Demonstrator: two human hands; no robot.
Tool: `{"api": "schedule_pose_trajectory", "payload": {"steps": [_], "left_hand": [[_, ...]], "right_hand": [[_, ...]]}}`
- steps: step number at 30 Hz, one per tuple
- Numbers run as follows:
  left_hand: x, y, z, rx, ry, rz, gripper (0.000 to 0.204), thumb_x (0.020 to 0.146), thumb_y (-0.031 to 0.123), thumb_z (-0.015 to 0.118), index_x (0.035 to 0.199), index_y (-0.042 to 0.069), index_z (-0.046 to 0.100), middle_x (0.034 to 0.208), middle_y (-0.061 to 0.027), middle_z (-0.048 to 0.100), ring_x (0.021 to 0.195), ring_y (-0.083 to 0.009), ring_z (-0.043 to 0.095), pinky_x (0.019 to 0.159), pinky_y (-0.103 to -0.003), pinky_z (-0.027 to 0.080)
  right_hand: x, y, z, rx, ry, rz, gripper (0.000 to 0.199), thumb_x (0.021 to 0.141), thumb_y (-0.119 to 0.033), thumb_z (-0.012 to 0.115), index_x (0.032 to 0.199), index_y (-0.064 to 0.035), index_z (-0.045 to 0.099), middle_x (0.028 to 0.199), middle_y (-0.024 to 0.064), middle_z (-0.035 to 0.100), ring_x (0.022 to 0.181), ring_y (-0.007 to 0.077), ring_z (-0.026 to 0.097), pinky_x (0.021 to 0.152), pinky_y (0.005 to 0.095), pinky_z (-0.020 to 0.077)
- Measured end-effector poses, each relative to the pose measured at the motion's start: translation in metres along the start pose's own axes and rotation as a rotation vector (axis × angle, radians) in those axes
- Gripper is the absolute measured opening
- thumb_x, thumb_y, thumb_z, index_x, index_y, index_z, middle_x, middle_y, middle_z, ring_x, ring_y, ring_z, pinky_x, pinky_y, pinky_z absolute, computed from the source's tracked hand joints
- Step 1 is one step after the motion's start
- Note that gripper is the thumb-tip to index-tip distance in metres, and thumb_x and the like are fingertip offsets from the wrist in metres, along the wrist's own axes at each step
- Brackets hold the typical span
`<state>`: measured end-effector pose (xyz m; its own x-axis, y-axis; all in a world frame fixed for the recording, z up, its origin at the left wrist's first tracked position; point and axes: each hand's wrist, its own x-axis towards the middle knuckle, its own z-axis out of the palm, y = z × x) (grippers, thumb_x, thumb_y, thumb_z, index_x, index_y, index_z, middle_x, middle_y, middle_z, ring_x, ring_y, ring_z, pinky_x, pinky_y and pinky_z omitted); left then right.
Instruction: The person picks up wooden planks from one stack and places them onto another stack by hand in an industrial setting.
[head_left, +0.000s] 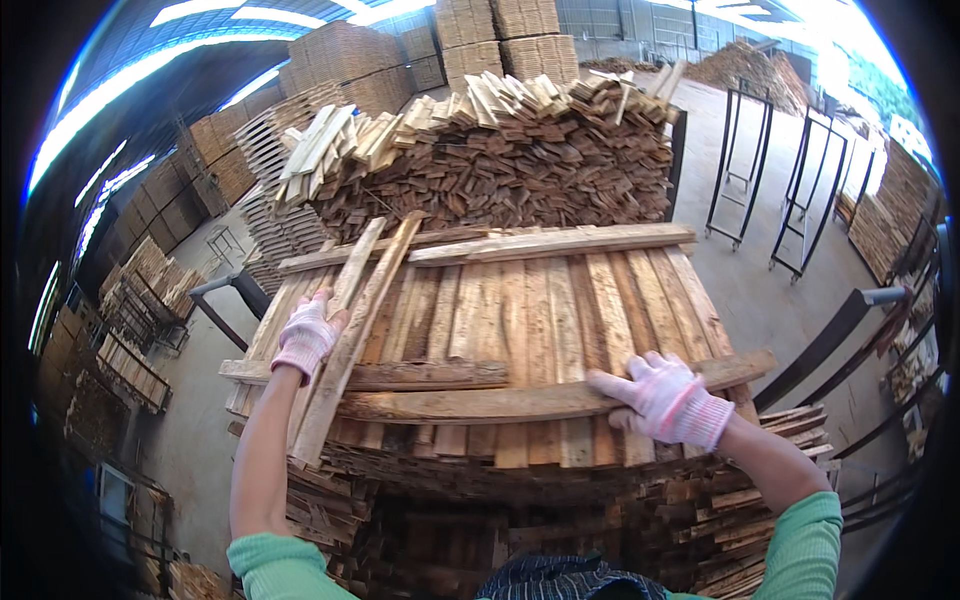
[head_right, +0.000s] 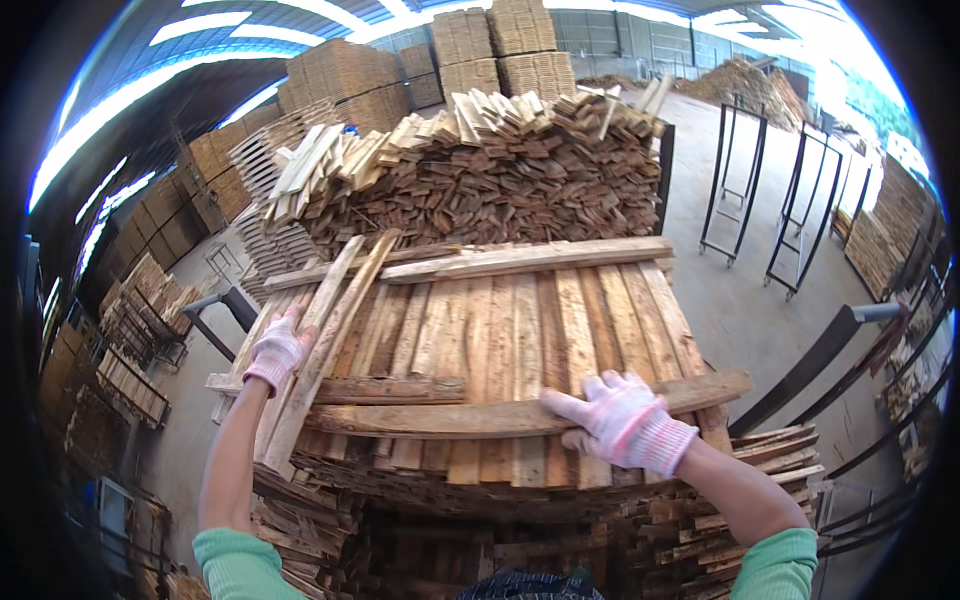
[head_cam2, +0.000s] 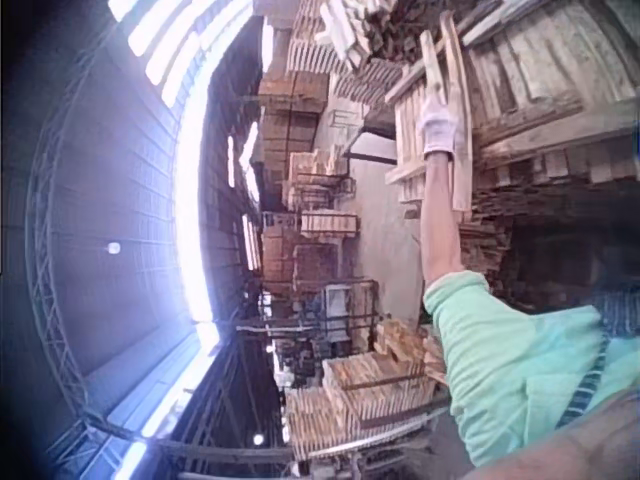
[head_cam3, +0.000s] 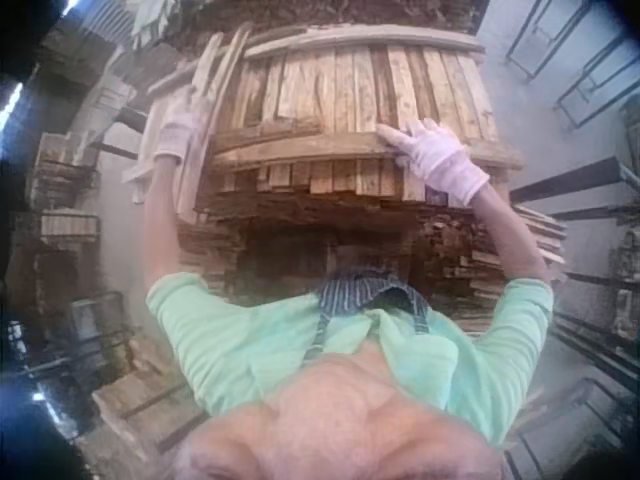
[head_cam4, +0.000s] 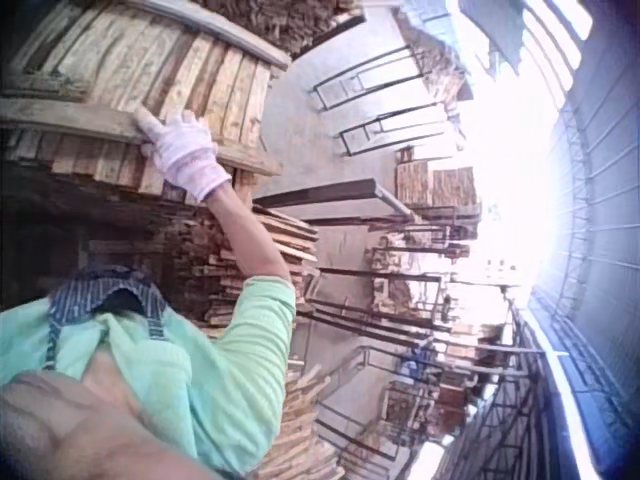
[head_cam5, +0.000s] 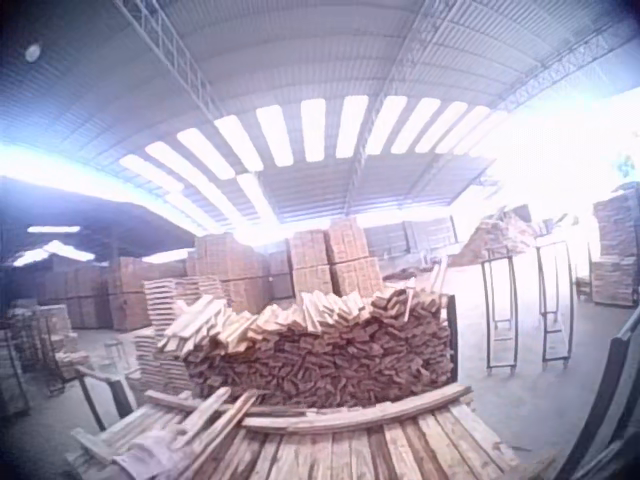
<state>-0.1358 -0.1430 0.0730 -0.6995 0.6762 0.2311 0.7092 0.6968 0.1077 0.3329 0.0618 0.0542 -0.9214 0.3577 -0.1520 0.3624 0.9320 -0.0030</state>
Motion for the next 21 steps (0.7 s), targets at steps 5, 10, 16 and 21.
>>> {"api": "schedule_pose_trajectory", "payload": {"steps": [5,10,16,21], "left_hand": [[0.043,-0.081,0.050,0.091,-0.155,-0.006,0.078,0.088,0.039,0.067,0.155,0.019,0.034,0.135,-0.0255,0.060,0.118,-0.0398,0.061,0.102,-0.047,0.048],[0.050,-0.019,-0.009,-0.304,-0.216,-0.011,0.076,0.086,0.023,0.069,0.153,0.011,0.036,0.087,-0.0137,0.064,0.066,-0.0217,0.060,0.060,-0.035,0.049],[0.018,0.036,0.024,0.072,-0.315,0.189,0.086,0.083,0.038,0.070,0.157,0.016,0.031,0.130,-0.0311,0.054,0.112,-0.0449,0.062,0.095,-0.048,0.052],[0.043,-0.024,0.027,-0.405,-0.152,0.251,0.067,0.082,0.017,0.068,0.144,0.007,0.044,0.099,-0.0154,0.067,0.077,-0.0238,0.067,0.065,-0.036,0.056]], "right_hand": [[0.010,-0.005,0.005,0.001,0.130,0.053,0.090,0.080,-0.068,0.069,0.150,-0.0180,0.046,0.109,0.0193,0.060,0.107,0.0381,0.059,0.098,0.0481,0.0450],[0.013,-0.010,0.010,-0.059,0.069,0.174,0.085,0.083,-0.069,0.065,0.150,-0.0206,0.045,0.115,0.0170,0.061,0.112,0.0351,0.059,0.099,0.0451,0.0462],[0.009,-0.007,0.018,-0.003,0.230,0.146,0.073,0.084,-0.061,0.068,0.143,-0.0193,0.052,0.107,0.0146,0.064,0.104,0.0344,0.062,0.091,0.0462,0.0506],[0.013,-0.021,-0.002,0.055,0.090,0.184,0.074,0.089,-0.064,0.062,0.146,-0.0192,0.048,0.122,0.0154,0.062,0.116,0.0327,0.059,0.097,0.0468,0.0500]]}}
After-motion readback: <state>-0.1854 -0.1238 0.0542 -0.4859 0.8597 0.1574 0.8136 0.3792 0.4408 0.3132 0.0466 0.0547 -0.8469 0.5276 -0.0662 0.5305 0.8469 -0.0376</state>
